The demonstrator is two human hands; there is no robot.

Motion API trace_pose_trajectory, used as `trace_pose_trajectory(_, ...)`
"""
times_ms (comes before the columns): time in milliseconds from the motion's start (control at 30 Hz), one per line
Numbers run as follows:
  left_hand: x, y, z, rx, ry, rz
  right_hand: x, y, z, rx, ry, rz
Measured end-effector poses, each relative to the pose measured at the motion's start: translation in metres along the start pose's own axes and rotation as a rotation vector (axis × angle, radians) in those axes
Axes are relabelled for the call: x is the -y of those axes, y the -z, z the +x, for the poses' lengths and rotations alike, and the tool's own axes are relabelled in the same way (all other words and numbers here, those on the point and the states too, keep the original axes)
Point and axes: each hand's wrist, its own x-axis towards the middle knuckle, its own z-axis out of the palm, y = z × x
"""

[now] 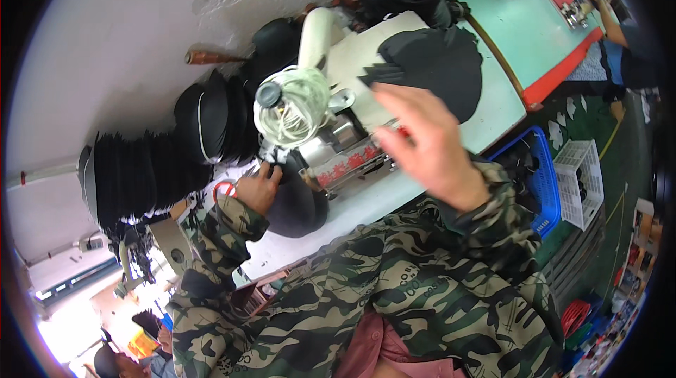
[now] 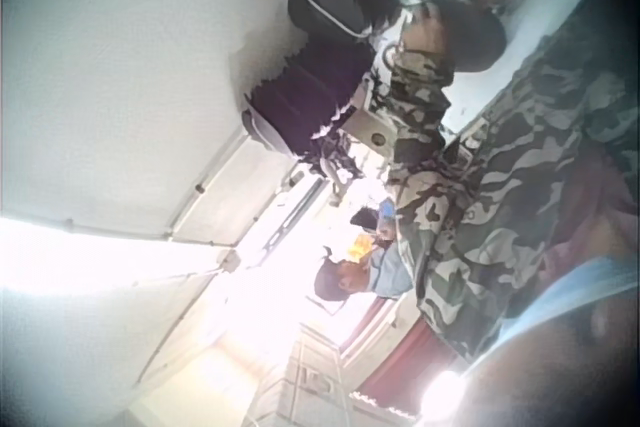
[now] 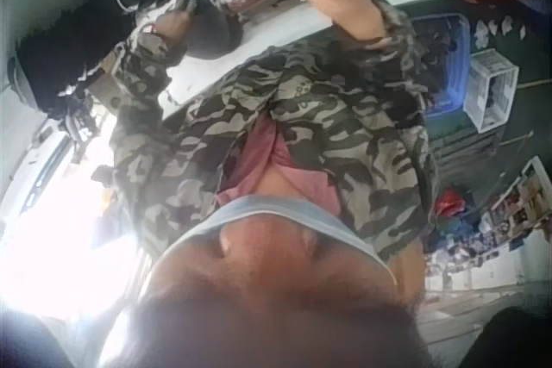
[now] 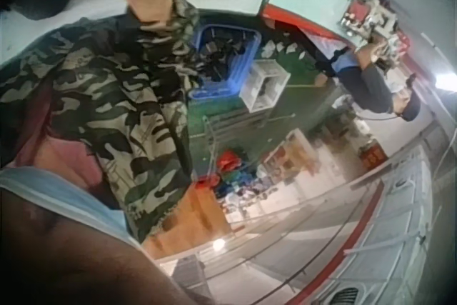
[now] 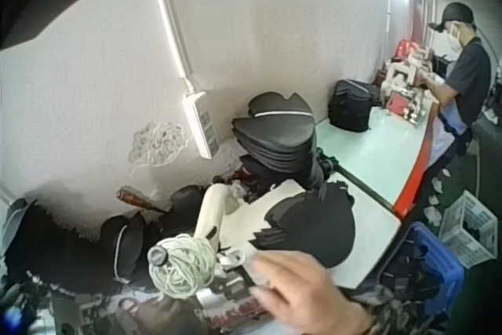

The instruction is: Use a specialized stitching machine to join black leather/synthetic shoe upper components.

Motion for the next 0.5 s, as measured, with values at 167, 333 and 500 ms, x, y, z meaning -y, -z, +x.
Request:
trace_pose_trajectory(167,0.010,-0.026,-0.005,-0.309,-0.109,0.033,0.066,-0.037,0.073,0.030,0.138,0.367)
trace_pose_trajectory(333,0.005,-0.020,0.002,-0.111,-0.099,-0.018,0.036,-0.059,0.085,0.059,0.141,0.521)
trace_pose_trajectory(500,0.008,-0.023,-0.008,-0.340,-0.116,-0.144,0.046,-0.053,0.086,0.153,0.064,0.472)
